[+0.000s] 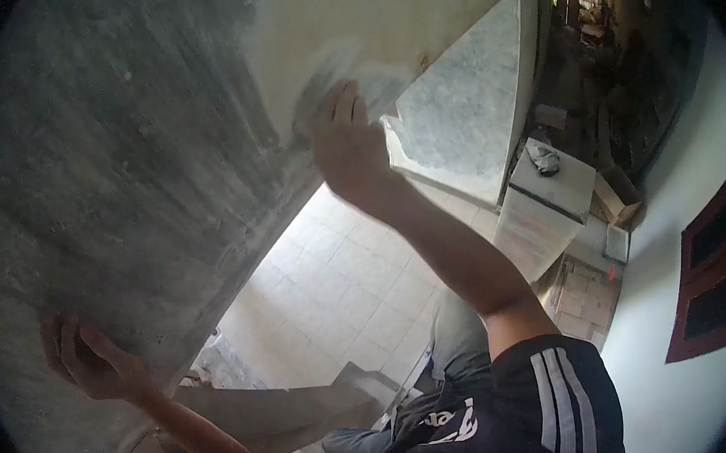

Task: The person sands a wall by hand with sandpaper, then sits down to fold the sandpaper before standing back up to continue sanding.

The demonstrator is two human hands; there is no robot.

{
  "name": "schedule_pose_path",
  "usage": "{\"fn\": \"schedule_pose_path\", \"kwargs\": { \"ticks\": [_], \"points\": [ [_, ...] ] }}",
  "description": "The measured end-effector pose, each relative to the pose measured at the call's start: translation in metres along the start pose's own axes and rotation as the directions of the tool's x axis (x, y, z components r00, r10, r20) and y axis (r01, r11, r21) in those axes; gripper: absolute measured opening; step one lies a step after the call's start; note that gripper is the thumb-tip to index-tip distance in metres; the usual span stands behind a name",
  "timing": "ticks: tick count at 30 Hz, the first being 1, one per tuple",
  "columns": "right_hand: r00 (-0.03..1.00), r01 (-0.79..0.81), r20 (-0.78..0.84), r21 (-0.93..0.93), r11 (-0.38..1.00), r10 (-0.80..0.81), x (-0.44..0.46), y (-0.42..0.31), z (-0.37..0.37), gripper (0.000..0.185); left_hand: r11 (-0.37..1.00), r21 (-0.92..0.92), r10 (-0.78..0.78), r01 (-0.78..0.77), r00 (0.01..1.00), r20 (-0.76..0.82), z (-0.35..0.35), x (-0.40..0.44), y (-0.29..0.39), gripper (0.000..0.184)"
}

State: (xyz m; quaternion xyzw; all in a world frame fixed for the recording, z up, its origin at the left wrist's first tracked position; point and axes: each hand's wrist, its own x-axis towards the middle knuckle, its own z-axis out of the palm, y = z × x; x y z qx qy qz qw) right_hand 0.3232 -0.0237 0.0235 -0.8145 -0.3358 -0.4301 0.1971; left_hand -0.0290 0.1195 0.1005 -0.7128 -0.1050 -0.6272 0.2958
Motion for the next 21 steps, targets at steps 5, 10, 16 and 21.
{"fn": "schedule_pose_path", "kwargs": {
  "ticks": [5, 10, 16, 21],
  "points": [
    [0.995, -0.1, -0.048, -0.233, 0.967, 0.091, -0.002, -0.02, 0.008, 0.062, 1.0, -0.008, 0.015, -0.015, 1.0, 0.018, -0.004, -0.003, -0.002, 0.024],
    [0.998, -0.06, 0.022, -0.212, 0.976, 0.066, 0.015, 0.019, 0.01, 0.063, 1.0, 0.009, 0.009, -0.009, 1.0, 0.014, -0.003, -0.003, 0.0, 0.024],
    [0.998, 0.021, -0.059, -0.239, 0.971, -0.036, -0.002, -0.009, 0.005, 0.057, 0.999, -0.025, -0.022, 0.022, 0.999, -0.023, 0.001, -0.002, 0.001, 0.023],
    [0.997, -0.064, -0.058, -0.274, 0.96, 0.05, 0.023, 0.023, 0.02, 0.061, 0.999, 0.003, 0.032, -0.032, 0.999, 0.012, -0.007, -0.004, -0.003, 0.024]
  ]
}}
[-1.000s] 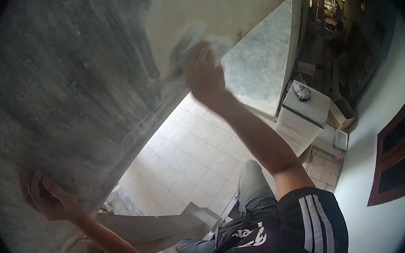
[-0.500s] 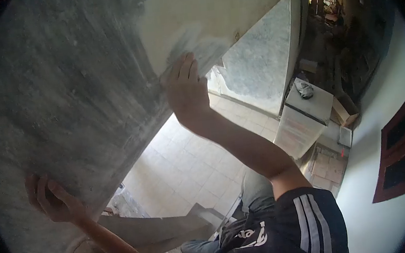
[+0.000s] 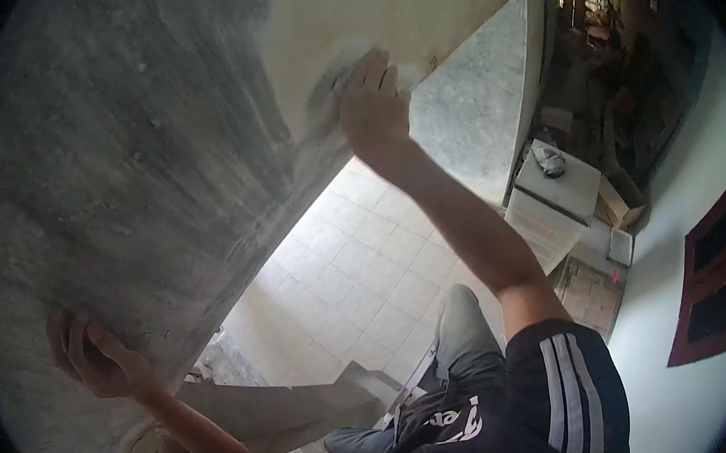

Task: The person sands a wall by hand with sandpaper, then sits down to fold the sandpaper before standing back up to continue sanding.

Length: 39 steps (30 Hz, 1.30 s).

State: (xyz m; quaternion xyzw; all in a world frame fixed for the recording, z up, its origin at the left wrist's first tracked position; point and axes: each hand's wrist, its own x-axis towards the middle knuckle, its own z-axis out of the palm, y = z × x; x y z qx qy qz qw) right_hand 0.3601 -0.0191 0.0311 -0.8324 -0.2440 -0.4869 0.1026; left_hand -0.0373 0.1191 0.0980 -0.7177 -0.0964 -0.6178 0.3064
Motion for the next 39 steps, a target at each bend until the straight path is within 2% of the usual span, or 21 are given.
{"fn": "schedule_pose_path", "kwargs": {
  "ticks": [3, 6, 7, 10, 11, 14, 15, 18, 19, 22, 24, 26, 27, 28, 30, 32, 33, 36, 37, 39],
  "points": [
    [0.988, 0.146, -0.032, -0.078, 0.986, -0.148, -0.026, -0.014, -0.015, 0.061, 0.998, -0.057, -0.033, 0.031, 0.999, -0.037, 0.006, 0.001, 0.003, 0.024],
    [0.999, 0.025, 0.027, 0.048, 0.999, -0.026, 0.005, 0.016, 0.003, 0.058, 0.996, -0.057, -0.074, 0.071, 0.996, -0.04, 0.007, 0.001, 0.006, 0.024],
    [0.998, -0.048, 0.047, -0.01, 0.999, 0.049, 0.014, 0.018, 0.01, 0.057, 0.997, -0.045, -0.058, 0.057, 0.998, -0.014, 0.003, -0.001, 0.006, 0.024],
    [0.993, 0.076, -0.084, -0.106, 0.991, -0.085, -0.011, -0.005, -0.003, 0.058, 1.0, -0.004, -0.022, 0.022, 1.0, -0.021, 0.004, 0.0, 0.003, 0.024],
    [0.99, 0.139, -0.013, -0.077, 0.987, -0.14, -0.02, -0.009, -0.012, 0.057, 1.0, 0.001, -0.008, 0.008, 1.0, -0.023, 0.004, 0.002, 0.003, 0.024],
    [1.0, 0.023, -0.004, 0.019, 1.0, -0.023, 0.008, 0.018, 0.006, 0.055, 1.0, 0.026, 0.013, -0.013, 1.0, -0.001, 0.004, 0.001, 0.0, 0.023],
    [0.999, -0.04, 0.014, -0.03, 0.999, 0.041, 0.017, 0.021, 0.014, 0.054, 0.999, 0.038, 0.009, -0.01, 1.0, 0.005, 0.002, -0.002, 0.0, 0.023],
    [0.983, 0.082, -0.149, -0.145, 0.986, -0.104, -0.012, -0.005, 0.009, 0.051, 0.999, -0.033, -0.004, 0.003, 1.0, -0.022, 0.003, -0.001, -0.001, 0.023],
    [0.992, 0.13, 0.006, -0.038, 0.991, -0.13, -0.015, -0.006, -0.009, 0.049, 1.0, 0.001, -0.004, 0.004, 1.0, -0.03, 0.005, 0.001, -0.001, 0.023],
    [0.962, 0.029, 0.27, 0.092, 0.995, -0.053, 0.021, 0.023, -0.007, 0.05, 0.999, 0.04, 0.0, 0.0, 1.0, 0.006, 0.002, -0.002, 0.002, 0.023],
    [0.999, -0.032, -0.016, -0.095, 0.995, 0.031, 0.005, 0.0, 0.007, 0.053, 1.0, 0.028, 0.0, 0.001, 1.0, -0.016, 0.003, 0.0, 0.002, 0.023],
    [0.993, 0.118, -0.015, -0.137, 0.984, -0.121, -0.015, -0.012, -0.005, 0.055, 1.0, 0.0, -0.024, 0.024, 0.998, -0.05, 0.007, 0.002, 0.004, 0.022],
    [0.991, 0.126, -0.034, -0.068, 0.99, -0.129, -0.009, -0.004, 0.001, 0.058, 0.999, -0.018, -0.033, 0.033, 0.998, -0.049, 0.006, 0.001, 0.005, 0.022],
    [0.996, 0.09, 0.02, -0.01, 0.996, -0.09, 0.003, 0.005, -0.01, 0.061, 1.0, 0.003, -0.02, 0.02, 0.999, -0.037, 0.005, 0.0, 0.003, 0.022],
    [0.998, 0.031, 0.057, -0.065, 0.997, -0.028, 0.006, 0.002, -0.013, 0.061, 0.999, 0.041, -0.005, 0.006, 1.0, -0.021, 0.004, -0.002, 0.002, 0.022],
    [0.982, 0.098, -0.149, -0.102, 0.99, -0.113, -0.02, -0.023, -0.013, 0.062, 0.999, 0.016, -0.031, 0.032, 0.999, -0.039, 0.006, 0.0, 0.006, 0.022],
    [0.983, 0.173, -0.052, -0.069, 0.982, -0.177, -0.025, -0.022, -0.023, 0.057, 0.999, 0.004, -0.036, 0.036, 0.999, -0.036, 0.005, 0.001, 0.006, 0.022],
    [1.0, 0.015, -0.029, 0.089, 0.996, -0.013, 0.007, 0.002, -0.012, 0.054, 0.999, 0.032, -0.022, 0.022, 1.0, -0.021, 0.005, 0.0, 0.004, 0.023],
    [0.998, -0.017, 0.059, 0.052, 0.998, 0.014, 0.005, -0.002, -0.013, 0.053, 1.0, 0.003, -0.022, 0.022, 1.0, -0.002, 0.001, -0.002, 0.004, 0.023],
    [0.996, 0.083, 0.007, 0.026, 0.996, -0.084, -0.023, -0.027, -0.03, 0.056, 0.999, -0.038, -0.022, 0.021, 0.999, -0.024, 0.004, -0.001, 0.002, 0.023]
  ]
}}
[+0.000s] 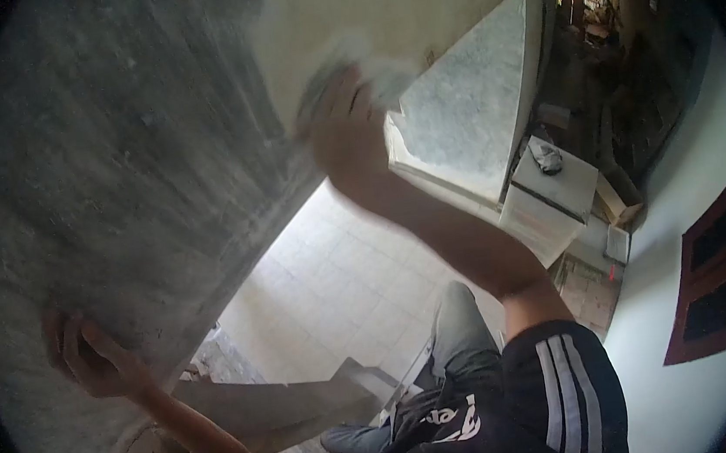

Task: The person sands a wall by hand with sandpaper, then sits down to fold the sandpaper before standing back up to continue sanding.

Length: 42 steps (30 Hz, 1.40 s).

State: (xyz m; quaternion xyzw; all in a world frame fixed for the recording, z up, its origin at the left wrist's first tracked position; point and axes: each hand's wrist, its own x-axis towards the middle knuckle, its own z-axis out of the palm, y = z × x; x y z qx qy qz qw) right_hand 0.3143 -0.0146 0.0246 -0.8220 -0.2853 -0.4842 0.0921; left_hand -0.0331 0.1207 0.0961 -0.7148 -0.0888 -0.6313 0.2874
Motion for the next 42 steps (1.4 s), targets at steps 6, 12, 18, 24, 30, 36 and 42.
{"fn": "schedule_pose_path", "kwargs": {
  "ticks": [6, 12, 18, 24, 30, 36, 42],
  "points": [
    [0.991, -0.134, 0.017, -0.035, 0.99, 0.134, 0.016, 0.018, 0.005, 0.051, 0.999, 0.046, -0.019, 0.019, 1.0, 0.011, 0.0, 0.0, 0.003, 0.024],
    [0.996, -0.049, -0.063, 0.095, 0.994, 0.055, 0.007, 0.019, 0.006, 0.053, 0.998, 0.061, -0.012, 0.01, 1.0, 0.023, 0.001, 0.002, 0.004, 0.024],
    [0.988, 0.111, -0.115, 0.064, 0.992, -0.104, -0.017, 0.004, -0.003, 0.062, 0.999, 0.042, -0.026, 0.026, 1.0, -0.001, 0.004, 0.002, 0.005, 0.023],
    [0.999, -0.048, 0.008, -0.043, 0.998, 0.048, 0.008, 0.02, 0.02, 0.058, 0.999, 0.053, 0.01, -0.01, 1.0, 0.013, 0.001, 0.001, 0.002, 0.023],
    [0.991, -0.127, 0.036, -0.028, 0.992, 0.128, 0.026, 0.051, 0.043, 0.055, 0.994, 0.112, -0.016, 0.013, 1.0, 0.025, 0.0, 0.001, 0.005, 0.023],
    [0.999, -0.048, 0.002, -0.033, 0.998, 0.048, 0.018, 0.044, 0.033, 0.053, 0.994, 0.109, -0.018, 0.016, 1.0, 0.018, 0.002, 0.001, 0.003, 0.022],
    [0.993, -0.059, 0.105, -0.026, 0.998, 0.062, 0.012, 0.024, 0.022, 0.06, 1.0, 0.018, -0.015, 0.015, 1.0, -0.009, 0.003, 0.002, 0.006, 0.023]
  ]
}}
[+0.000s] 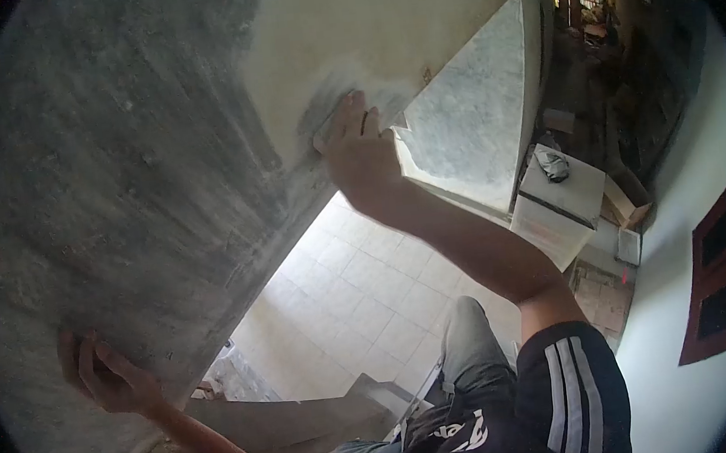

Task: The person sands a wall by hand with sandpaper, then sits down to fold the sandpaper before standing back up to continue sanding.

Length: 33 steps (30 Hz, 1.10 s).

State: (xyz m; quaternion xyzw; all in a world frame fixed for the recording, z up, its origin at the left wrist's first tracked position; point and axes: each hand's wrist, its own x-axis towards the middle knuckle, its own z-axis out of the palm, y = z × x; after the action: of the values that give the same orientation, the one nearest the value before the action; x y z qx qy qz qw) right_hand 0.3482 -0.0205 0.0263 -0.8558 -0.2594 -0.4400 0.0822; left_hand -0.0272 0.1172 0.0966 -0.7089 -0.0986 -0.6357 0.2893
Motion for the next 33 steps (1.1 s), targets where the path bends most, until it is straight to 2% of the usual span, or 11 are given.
{"fn": "schedule_pose_path", "kwargs": {
  "ticks": [4, 7, 11, 12, 16, 19, 20, 27, 29, 30, 33],
  "points": [
    [0.989, -0.104, -0.104, -0.025, 0.994, 0.101, 0.013, 0.022, 0.03, 0.054, 0.998, 0.058, -0.004, 0.002, 0.999, 0.036, -0.004, -0.003, -0.002, 0.023],
    [0.978, 0.079, -0.184, -0.1, 0.992, -0.096, -0.031, -0.023, -0.005, 0.054, 0.998, 0.06, -0.023, 0.022, 1.0, 0.01, -0.001, -0.002, -0.001, 0.023],
    [1.0, -0.01, -0.023, 0.18, 0.984, 0.014, -0.012, 0.008, -0.014, 0.053, 0.997, 0.082, 0.009, -0.012, 0.999, 0.032, 0.0, 0.001, -0.002, 0.023],
    [0.996, -0.089, 0.007, 0.087, 0.992, 0.088, -0.009, 0.006, -0.004, 0.055, 0.996, 0.091, 0.003, -0.006, 0.999, 0.032, -0.002, -0.001, -0.001, 0.023],
    [0.99, 0.101, -0.119, 0.262, 0.96, -0.072, -0.048, -0.031, -0.018, 0.059, 0.998, 0.062, -0.02, 0.019, 1.0, 0.01, 0.0, 0.001, 0.001, 0.023],
    [0.991, 0.058, -0.132, 0.207, 0.977, -0.031, -0.029, -0.009, -0.012, 0.055, 0.999, 0.033, -0.032, 0.031, 0.999, 0.02, 0.001, -0.001, 0.001, 0.023],
    [0.993, -0.021, -0.098, 0.357, 0.934, 0.06, -0.018, -0.004, -0.011, 0.049, 0.999, 0.053, -0.012, 0.011, 0.999, 0.031, -0.001, -0.001, 0.0, 0.023],
    [0.984, 0.179, -0.035, 0.276, 0.944, -0.177, -0.029, -0.012, -0.019, 0.053, 0.999, 0.001, -0.046, 0.046, 0.999, 0.003, 0.002, -0.002, 0.002, 0.023],
    [0.996, -0.076, 0.0, 0.496, 0.865, 0.088, -0.002, 0.007, -0.004, 0.053, 0.997, 0.077, -0.011, 0.008, 0.999, 0.041, -0.003, -0.002, -0.001, 0.023],
    [0.986, -0.137, -0.033, 0.381, 0.915, 0.161, 0.001, -0.004, 0.014, 0.053, 0.994, 0.111, 0.007, -0.012, 0.999, 0.047, -0.003, 0.0, 0.0, 0.023],
    [0.993, 0.118, -0.044, 0.26, 0.958, -0.111, -0.031, -0.033, -0.015, 0.051, 0.996, 0.08, -0.046, 0.043, 0.999, 0.029, -0.001, 0.0, 0.004, 0.023]
  ]
}}
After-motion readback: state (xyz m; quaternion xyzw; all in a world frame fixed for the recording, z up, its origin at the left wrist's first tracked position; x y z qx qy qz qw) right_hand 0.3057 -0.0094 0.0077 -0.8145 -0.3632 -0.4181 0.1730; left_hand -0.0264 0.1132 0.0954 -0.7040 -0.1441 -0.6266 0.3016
